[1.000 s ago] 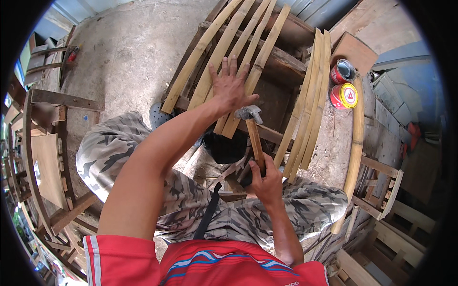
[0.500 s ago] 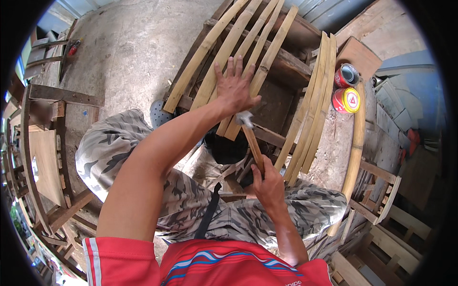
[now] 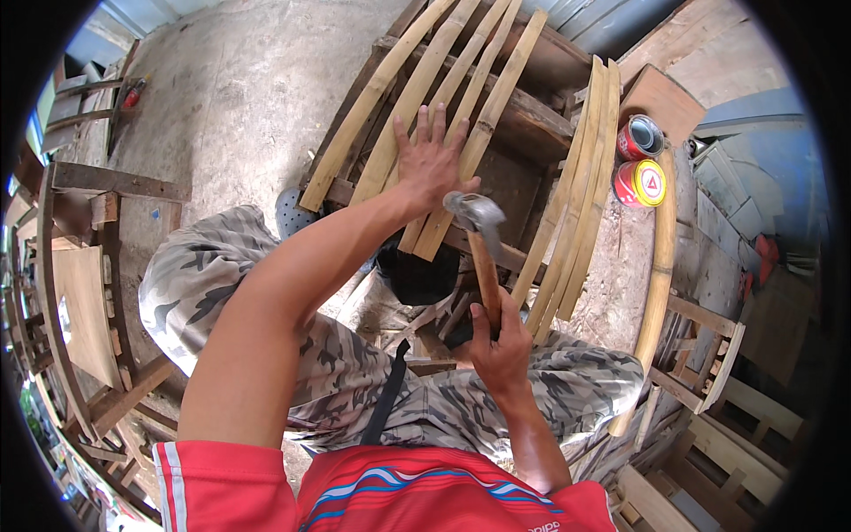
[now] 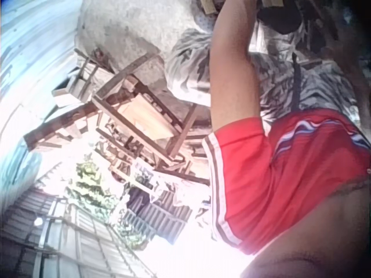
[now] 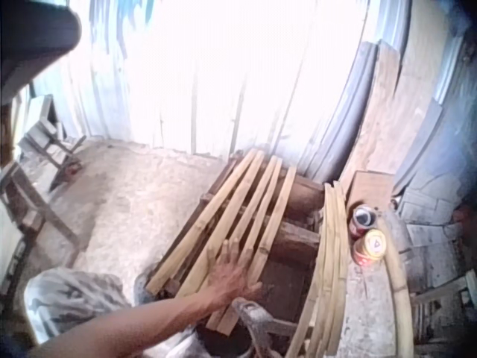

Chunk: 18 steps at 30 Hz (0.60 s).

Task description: The person assembles a wooden frame by placing thin wooden slats across a base and securing them with a hammer. The person repeatedly positions slats and taps them into place, adjusting alignment as needed.

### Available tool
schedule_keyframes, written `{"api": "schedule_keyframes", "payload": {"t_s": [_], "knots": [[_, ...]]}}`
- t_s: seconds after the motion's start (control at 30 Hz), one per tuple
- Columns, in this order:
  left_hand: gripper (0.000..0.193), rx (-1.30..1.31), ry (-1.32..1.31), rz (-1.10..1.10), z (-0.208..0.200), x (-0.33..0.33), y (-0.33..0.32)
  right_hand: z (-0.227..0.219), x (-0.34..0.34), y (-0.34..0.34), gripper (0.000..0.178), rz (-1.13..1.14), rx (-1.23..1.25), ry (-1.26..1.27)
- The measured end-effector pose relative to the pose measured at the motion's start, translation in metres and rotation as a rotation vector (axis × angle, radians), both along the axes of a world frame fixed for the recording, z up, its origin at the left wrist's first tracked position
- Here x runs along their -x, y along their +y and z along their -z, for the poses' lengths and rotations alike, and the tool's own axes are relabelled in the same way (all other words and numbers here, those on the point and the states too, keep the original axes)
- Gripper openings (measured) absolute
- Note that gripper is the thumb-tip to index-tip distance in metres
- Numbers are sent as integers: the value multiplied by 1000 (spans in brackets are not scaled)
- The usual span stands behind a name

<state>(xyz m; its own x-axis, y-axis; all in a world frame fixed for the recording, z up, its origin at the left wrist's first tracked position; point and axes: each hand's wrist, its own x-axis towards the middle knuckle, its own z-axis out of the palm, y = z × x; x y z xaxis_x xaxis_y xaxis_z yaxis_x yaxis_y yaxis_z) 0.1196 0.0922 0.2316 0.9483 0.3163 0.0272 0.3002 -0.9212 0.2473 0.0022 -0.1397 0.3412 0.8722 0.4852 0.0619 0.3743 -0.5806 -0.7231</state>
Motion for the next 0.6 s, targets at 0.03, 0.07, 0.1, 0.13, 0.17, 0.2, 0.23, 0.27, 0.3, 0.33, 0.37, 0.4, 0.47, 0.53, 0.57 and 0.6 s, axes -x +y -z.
{"api": "schedule_keyframes", "payload": {"t_s": [0.03,0.07,0.1,0.13,0.17,0.2,0.23,0.27,0.3,0.33,0.37,0.4,0.47,0.53,0.57,0.6], "knots": [[106,-3,8,-4,1,1,0,5,2,-2,32,-2,23,17],[106,-6,11,-2,0,0,-1,13,3,-5,32,1,45,30],[106,-1,9,6,-2,-1,-1,17,4,-7,32,4,68,42],[106,5,7,14,-3,-1,-2,18,3,-10,32,-9,104,46],[106,5,6,15,-4,-1,-1,18,0,-12,32,-31,136,51],[105,0,3,11,-4,0,-1,18,-2,-13,31,-52,169,56],[105,-5,0,7,-4,0,-1,18,-2,-12,31,-45,139,37],[105,-6,-2,7,-5,1,-2,16,0,-12,31,-34,113,21],[105,-3,7,7,-5,2,-2,15,2,-12,31,-23,87,4],[105,0,16,7,-6,2,-2,17,3,-11,31,-18,96,15],[105,2,22,8,-7,1,-2,20,3,-11,31,-13,105,24],[106,5,18,12,-7,0,-2,23,3,-11,31,-7,113,33],[106,10,9,15,-5,0,-1,26,-1,-13,31,-47,138,2],[106,9,21,16,-3,0,1,22,-2,-11,32,-52,97,-26],[106,13,29,16,-2,1,1,13,0,-7,33,-35,47,-37],[106,9,24,15,-2,2,1,8,2,-4,33,-19,-3,-47]]}}
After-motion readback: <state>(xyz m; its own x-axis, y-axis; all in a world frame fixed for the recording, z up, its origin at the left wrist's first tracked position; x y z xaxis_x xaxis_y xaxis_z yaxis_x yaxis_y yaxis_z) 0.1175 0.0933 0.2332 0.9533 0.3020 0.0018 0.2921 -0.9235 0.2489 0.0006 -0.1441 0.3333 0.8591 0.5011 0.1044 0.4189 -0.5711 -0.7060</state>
